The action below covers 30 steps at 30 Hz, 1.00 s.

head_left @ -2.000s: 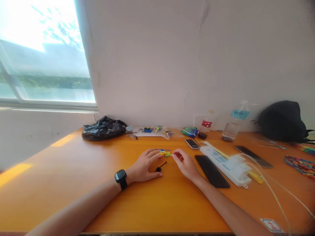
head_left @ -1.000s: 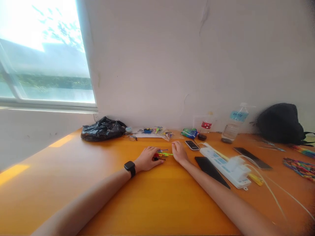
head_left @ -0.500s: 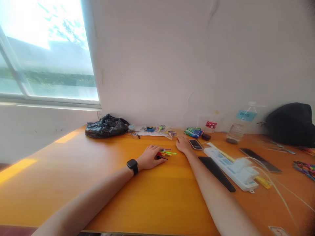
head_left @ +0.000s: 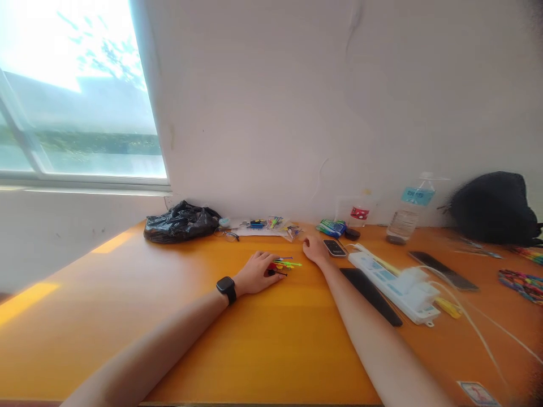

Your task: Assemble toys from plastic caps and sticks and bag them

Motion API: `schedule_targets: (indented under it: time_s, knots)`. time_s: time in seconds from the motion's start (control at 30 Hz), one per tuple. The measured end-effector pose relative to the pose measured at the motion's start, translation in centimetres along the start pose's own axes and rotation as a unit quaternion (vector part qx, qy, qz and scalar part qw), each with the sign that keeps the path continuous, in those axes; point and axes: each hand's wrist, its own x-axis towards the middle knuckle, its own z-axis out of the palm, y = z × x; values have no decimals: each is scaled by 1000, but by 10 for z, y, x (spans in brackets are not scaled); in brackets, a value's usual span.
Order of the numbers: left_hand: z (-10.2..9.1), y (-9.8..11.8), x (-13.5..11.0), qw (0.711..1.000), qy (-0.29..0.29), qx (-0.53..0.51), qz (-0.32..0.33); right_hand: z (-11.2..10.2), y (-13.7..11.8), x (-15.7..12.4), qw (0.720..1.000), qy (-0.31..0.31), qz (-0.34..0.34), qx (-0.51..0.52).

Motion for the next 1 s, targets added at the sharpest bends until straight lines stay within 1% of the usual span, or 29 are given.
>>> schedule_targets:
  time_s: [0.1, 0.27, 0.37, 0.47, 0.6, 0.63, 0.7, 0.73, 0.8, 0.87, 0.9, 0.93, 0.97, 1.0]
  knots:
    - [1, -1, 0, 1000, 2, 0, 0, -1, 2, 1, 1000, -4, 3, 8]
    - [2, -2, -1, 1000, 5, -2, 0, -1, 1, 4, 999, -34, 24, 20]
    - [1, -1, -1, 1000, 3, -4, -4, -9, -1, 8, 999, -21, 34, 34]
    - [-1, 0, -2, 1000, 3, -5, -11, -28, -1, 11, 997, 33, 40, 60]
    - [-4, 3, -3, 999, -6, -21, -27, -63, 0, 19, 985, 111, 51, 120]
    - [-5, 3, -3, 999, -9, -31, -33, -72, 0, 22, 981, 122, 54, 141]
    - [-6, 2, -3, 997, -2, -61, -51, -88, -5, 27, 973, 123, 50, 191]
    - [-6, 1, -3, 994, 11, -84, -63, -95, -10, 29, 968, 111, 42, 220]
    - [-7, -1, -2, 983, 57, -146, -98, -107, -22, 30, 959, 68, 18, 275]
    - [-9, -4, 1, 954, 120, -231, -149, -114, -39, 27, 944, 6, -13, 330]
    - [-10, -6, 3, 932, 151, -278, -175, -116, -48, 23, 929, -38, -33, 367]
    - [-13, -7, 5, 908, 178, -324, -195, -116, -57, 20, 889, -109, -51, 442]
    - [-17, -8, 7, 885, 199, -367, -208, -116, -66, 16, 843, -178, -64, 503]
    - [-21, -9, 9, 864, 211, -404, -215, -114, -75, 12, 803, -232, -73, 543]
